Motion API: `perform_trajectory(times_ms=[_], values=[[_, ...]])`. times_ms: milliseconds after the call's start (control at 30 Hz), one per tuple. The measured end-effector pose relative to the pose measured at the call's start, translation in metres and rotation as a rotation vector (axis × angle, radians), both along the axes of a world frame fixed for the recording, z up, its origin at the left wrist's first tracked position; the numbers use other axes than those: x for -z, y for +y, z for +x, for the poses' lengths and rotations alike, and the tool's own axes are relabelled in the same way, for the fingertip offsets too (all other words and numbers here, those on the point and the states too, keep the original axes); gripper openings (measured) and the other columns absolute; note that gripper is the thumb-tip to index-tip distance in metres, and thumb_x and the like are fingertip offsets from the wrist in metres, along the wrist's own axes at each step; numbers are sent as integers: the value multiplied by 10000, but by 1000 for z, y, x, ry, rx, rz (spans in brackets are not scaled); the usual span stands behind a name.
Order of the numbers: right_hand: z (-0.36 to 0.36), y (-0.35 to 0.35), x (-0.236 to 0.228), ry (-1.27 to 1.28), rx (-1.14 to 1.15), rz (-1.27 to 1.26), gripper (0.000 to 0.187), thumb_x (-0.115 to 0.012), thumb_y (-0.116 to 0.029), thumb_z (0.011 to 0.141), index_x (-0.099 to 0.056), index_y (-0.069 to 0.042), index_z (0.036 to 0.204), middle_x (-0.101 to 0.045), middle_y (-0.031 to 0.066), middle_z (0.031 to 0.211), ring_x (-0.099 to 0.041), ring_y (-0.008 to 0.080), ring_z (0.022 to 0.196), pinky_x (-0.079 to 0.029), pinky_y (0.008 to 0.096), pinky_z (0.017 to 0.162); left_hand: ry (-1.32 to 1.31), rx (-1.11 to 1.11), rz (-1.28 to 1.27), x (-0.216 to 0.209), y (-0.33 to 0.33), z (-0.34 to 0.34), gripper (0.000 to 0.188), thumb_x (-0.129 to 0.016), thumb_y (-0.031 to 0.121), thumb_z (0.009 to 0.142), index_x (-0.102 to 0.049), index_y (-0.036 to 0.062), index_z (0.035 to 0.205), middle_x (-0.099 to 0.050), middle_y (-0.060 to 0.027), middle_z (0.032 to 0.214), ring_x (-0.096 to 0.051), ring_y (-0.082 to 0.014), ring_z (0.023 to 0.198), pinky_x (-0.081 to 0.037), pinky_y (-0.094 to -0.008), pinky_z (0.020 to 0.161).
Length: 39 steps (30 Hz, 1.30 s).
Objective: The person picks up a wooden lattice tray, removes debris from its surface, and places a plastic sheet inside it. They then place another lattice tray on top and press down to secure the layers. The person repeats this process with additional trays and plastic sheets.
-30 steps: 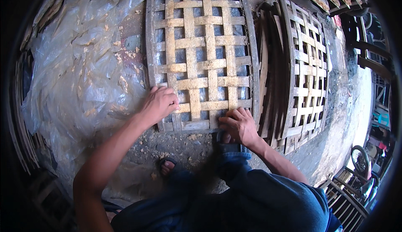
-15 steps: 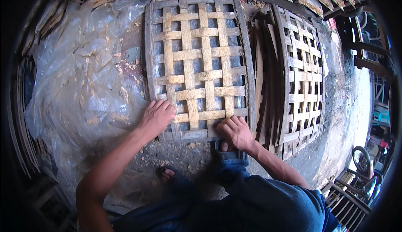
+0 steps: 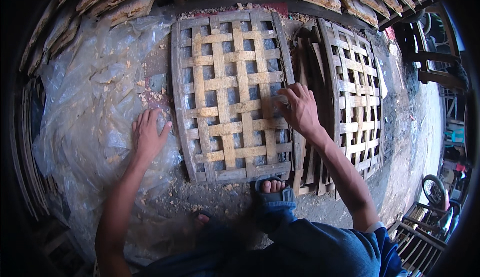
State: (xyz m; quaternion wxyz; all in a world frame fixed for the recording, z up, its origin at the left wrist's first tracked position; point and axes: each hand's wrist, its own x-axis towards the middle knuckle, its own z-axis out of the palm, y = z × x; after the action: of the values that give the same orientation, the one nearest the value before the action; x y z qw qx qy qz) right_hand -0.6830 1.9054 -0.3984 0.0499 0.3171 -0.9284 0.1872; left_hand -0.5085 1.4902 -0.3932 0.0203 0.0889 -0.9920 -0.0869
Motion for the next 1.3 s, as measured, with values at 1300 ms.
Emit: perform_trajectory(times_ms=[1300], values=[[-28, 8, -48, -619, 35, -110, 134, -705, -134, 923, -636, -20, 922, -680, 139, 869, -688, 263, 757, -560, 344, 712, -12, 122, 110, -4, 18, -16, 439, -675, 264, 952, -564, 111, 1348, -613, -97, 1206, -577, -295, 1145, -394, -449, 963]])
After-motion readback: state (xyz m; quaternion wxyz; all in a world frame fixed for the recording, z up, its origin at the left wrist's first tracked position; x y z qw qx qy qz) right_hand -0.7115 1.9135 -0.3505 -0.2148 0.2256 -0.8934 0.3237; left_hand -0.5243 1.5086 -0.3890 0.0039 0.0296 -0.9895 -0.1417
